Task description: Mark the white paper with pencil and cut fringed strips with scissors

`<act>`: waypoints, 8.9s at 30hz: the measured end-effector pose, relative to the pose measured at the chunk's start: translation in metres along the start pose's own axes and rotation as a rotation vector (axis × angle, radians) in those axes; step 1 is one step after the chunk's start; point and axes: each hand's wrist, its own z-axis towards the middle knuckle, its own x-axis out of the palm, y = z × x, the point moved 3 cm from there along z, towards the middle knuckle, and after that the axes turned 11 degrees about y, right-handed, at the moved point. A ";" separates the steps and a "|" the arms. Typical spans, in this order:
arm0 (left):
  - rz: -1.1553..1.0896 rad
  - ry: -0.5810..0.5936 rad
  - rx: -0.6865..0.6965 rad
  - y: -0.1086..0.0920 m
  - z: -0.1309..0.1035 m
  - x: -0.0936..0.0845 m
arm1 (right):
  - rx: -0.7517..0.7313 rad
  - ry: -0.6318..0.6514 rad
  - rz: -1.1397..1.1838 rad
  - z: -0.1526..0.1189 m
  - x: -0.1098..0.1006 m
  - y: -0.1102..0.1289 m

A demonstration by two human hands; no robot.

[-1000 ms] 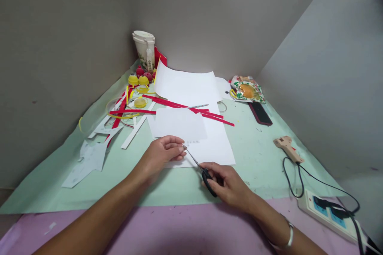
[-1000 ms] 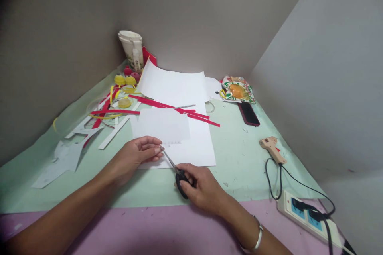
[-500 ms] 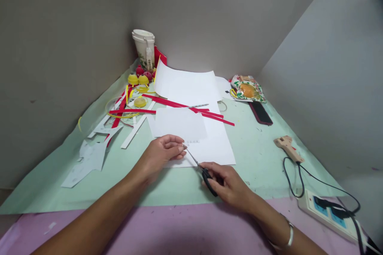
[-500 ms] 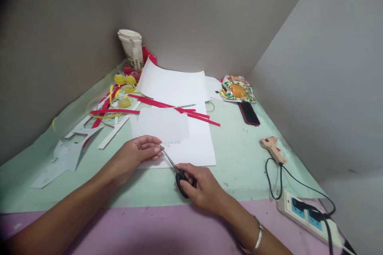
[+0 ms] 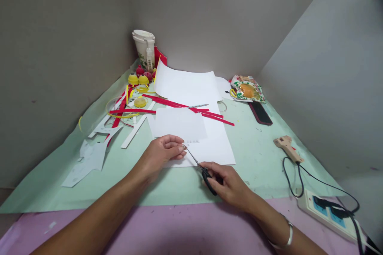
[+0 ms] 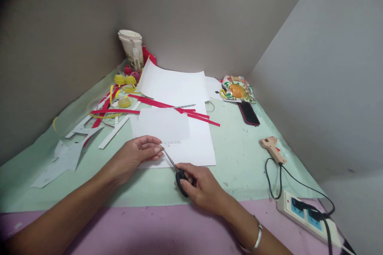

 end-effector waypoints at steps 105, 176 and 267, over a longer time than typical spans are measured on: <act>-0.009 -0.030 -0.032 0.001 0.004 -0.003 | 0.046 -0.026 0.101 0.003 -0.003 -0.004; 0.078 -0.048 0.175 -0.028 0.050 -0.016 | -0.105 -0.143 -0.135 0.051 -0.043 -0.008; -0.331 -0.066 0.179 -0.021 0.047 0.005 | -0.265 -0.136 -0.267 0.046 -0.036 -0.004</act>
